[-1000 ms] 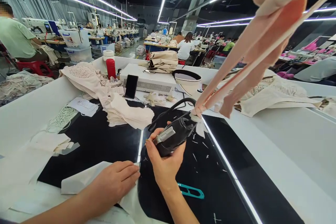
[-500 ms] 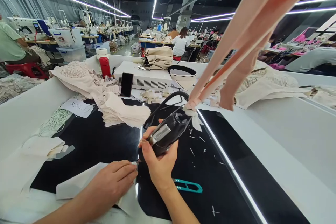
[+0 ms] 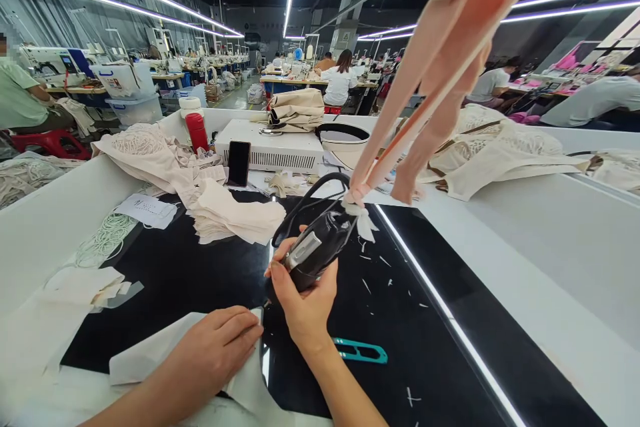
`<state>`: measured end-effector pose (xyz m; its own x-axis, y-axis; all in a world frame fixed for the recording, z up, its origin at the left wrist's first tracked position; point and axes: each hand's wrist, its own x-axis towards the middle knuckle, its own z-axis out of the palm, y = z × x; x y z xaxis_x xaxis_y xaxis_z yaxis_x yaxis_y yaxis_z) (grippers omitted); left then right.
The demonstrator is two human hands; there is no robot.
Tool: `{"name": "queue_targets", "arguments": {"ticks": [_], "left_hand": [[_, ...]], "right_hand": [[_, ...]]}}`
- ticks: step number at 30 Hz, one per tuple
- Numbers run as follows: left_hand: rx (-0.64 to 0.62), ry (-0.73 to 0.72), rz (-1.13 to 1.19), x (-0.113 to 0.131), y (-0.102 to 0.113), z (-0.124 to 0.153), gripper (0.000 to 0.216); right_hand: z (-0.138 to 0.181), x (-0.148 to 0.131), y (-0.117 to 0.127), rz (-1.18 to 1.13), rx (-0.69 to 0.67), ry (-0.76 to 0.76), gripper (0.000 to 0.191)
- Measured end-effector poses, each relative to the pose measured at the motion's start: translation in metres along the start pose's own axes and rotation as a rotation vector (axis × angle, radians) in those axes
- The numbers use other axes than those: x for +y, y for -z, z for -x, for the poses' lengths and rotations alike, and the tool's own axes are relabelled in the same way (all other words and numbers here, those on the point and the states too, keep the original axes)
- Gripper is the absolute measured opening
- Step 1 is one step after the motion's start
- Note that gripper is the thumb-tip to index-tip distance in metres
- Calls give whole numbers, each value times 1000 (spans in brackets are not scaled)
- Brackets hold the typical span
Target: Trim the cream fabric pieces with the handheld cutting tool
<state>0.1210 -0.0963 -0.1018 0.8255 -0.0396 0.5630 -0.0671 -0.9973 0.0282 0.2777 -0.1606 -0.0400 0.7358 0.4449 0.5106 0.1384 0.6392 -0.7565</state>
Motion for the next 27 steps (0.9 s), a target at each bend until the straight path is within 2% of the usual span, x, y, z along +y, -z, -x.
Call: {"name": "queue_targets", "arguments": {"ticks": [12,19,27], "left_hand": [[-7,25,51,-2,-3,1,25],[-53,-3,10,-3,-1,-1,31],[-36,-19,6,-4,-1,-1,27]], "right_hand": [[1,0,-4,-37,-10,-22,41],[-3,3,-3,4,7,-7,40],[-5,7,-4,-56,-22,-34,40]]}}
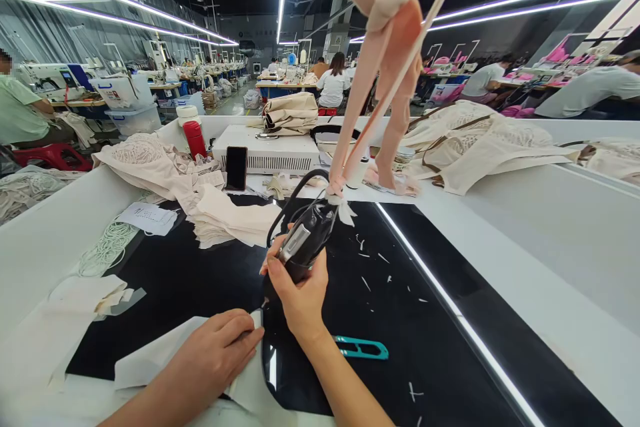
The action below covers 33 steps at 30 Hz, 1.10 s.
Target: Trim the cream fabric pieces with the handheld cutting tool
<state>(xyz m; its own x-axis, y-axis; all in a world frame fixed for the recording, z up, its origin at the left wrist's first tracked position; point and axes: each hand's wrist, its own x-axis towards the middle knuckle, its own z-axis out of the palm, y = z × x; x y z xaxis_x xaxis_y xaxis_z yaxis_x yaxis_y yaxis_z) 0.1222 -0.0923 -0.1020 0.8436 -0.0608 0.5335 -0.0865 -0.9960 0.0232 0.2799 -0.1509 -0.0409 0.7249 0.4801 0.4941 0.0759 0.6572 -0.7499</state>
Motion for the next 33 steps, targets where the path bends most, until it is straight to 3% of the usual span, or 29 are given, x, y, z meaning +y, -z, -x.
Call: {"name": "queue_targets", "arguments": {"ticks": [10,21,33], "left_hand": [[38,6,17,1,0,-1,31],[-1,31,7,1,7,-1,31],[63,-31,-141,0,-5,14,31]], "right_hand": [[-1,-7,-3,-5,-19,-42,42],[3,-3,-3,10,-35,-27,39],[3,-4,-5,71,-57,1,35]]}}
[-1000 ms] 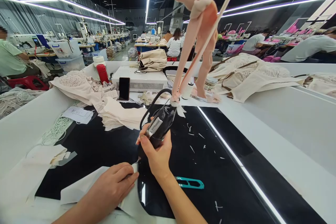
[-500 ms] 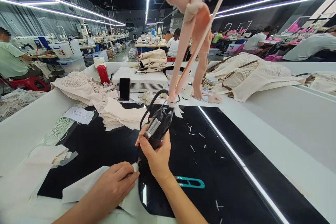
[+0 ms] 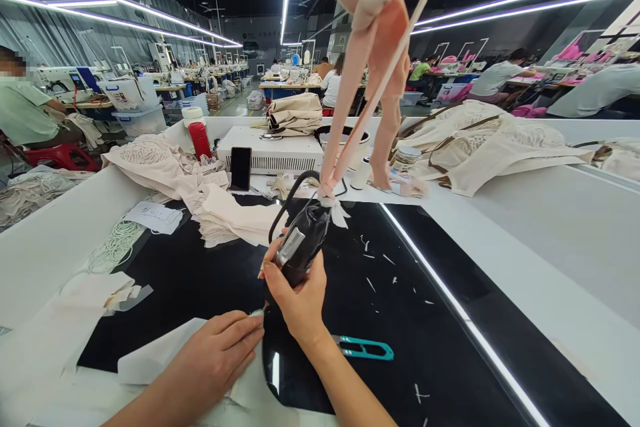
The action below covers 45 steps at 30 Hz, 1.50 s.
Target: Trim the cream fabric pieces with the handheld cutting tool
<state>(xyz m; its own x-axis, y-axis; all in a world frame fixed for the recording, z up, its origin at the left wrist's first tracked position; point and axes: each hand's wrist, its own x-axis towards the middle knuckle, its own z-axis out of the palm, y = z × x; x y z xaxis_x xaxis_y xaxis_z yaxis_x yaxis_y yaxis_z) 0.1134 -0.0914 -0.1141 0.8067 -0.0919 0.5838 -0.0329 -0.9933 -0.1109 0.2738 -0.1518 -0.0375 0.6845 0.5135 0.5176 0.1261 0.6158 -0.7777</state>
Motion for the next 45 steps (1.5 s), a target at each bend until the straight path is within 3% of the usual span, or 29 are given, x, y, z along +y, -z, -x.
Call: {"name": "queue_targets", "arguments": {"ticks": [45], "left_hand": [[82,29,89,2,12,-14,37]], "right_hand": [[3,1,-4,14,-4,16,26]]}}
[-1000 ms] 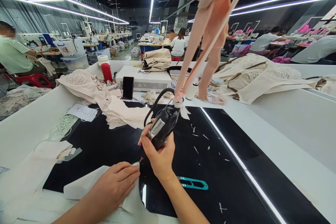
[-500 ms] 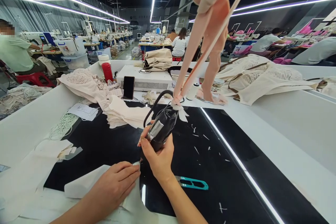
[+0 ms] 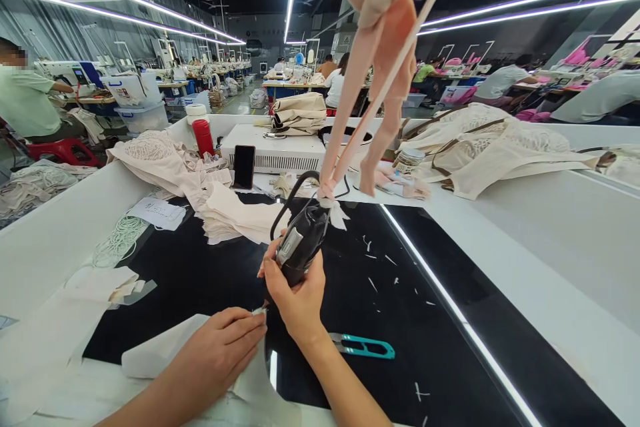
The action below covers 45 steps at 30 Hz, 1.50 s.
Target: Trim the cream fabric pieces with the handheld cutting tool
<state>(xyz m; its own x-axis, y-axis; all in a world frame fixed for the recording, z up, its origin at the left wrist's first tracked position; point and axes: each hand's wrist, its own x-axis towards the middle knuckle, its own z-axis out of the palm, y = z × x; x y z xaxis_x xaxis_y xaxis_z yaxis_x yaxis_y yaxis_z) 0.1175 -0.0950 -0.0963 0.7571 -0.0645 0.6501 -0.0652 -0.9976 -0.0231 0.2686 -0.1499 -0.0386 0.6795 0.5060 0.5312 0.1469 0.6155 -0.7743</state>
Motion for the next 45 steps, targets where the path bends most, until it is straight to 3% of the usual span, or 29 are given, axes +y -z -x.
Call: {"name": "queue_targets", "arguments": {"ticks": [13,28,36,45], "left_hand": [[-86,6,43,-3,2,6,38],[-96,48,137,-3,0,10,34],[-172,63,160,-5,3,11,35],[-210,101,4,-48,20,22,33]], "right_hand": [[3,1,-8,-55,-22,-30,31],[4,1,-9,-35,-12,-37,30],[1,-1,-9,19,1,-38,27],[5,-29,4,-18,27,-61,33]]}}
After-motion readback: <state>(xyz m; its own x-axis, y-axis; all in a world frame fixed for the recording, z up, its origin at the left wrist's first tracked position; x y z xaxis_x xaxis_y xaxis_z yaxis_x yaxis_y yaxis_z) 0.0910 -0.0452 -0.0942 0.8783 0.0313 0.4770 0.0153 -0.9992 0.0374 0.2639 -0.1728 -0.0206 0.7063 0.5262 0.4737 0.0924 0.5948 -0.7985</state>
